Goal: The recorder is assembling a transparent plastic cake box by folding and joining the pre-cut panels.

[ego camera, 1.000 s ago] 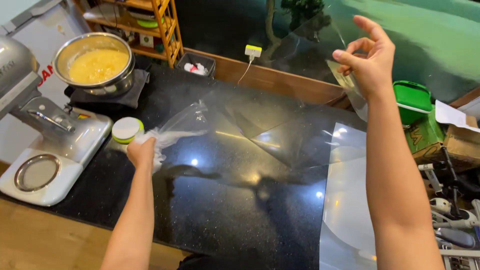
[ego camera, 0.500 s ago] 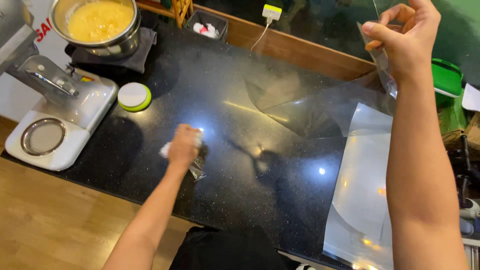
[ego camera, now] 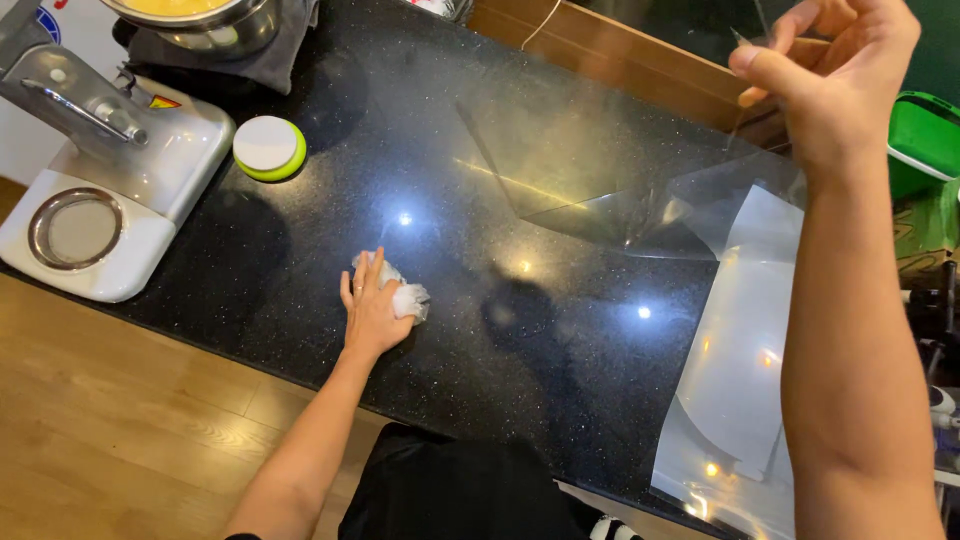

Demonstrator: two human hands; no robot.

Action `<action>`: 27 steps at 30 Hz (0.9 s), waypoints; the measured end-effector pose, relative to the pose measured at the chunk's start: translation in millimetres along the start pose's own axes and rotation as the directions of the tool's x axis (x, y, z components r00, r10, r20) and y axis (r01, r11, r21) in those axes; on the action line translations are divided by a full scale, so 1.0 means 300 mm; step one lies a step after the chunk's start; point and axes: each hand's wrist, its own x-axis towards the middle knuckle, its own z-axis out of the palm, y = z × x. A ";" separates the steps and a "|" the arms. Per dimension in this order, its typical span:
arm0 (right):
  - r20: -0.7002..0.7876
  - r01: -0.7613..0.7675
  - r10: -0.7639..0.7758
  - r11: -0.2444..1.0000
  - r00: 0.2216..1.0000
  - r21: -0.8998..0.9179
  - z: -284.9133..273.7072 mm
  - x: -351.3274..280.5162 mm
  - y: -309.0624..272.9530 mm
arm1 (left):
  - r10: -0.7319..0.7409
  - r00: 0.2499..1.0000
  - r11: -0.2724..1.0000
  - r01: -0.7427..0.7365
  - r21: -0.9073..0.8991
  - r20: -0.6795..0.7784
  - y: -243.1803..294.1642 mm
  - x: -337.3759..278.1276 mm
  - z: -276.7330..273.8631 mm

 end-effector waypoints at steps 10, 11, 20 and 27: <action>0.014 -0.194 0.194 0.976 0.981 0.099 0.238 0.053 -0.141 | -0.161 0.987 0.981 0.158 -0.114 -0.013 -0.030 -0.054 0.131; 0.079 -0.122 0.116 0.990 0.990 0.075 0.263 0.058 -0.118 | -0.161 0.985 0.981 0.152 -0.123 -0.067 -0.039 -0.058 0.147; 0.354 0.051 -0.008 0.993 0.935 -0.110 0.605 0.119 -0.192 | -0.178 0.981 0.984 0.179 -0.009 0.071 -0.012 -0.067 0.018; 0.411 0.194 -0.114 0.968 0.905 -0.158 0.700 0.123 -0.156 | -0.086 0.993 0.985 0.097 -0.143 0.084 -0.021 -0.118 0.018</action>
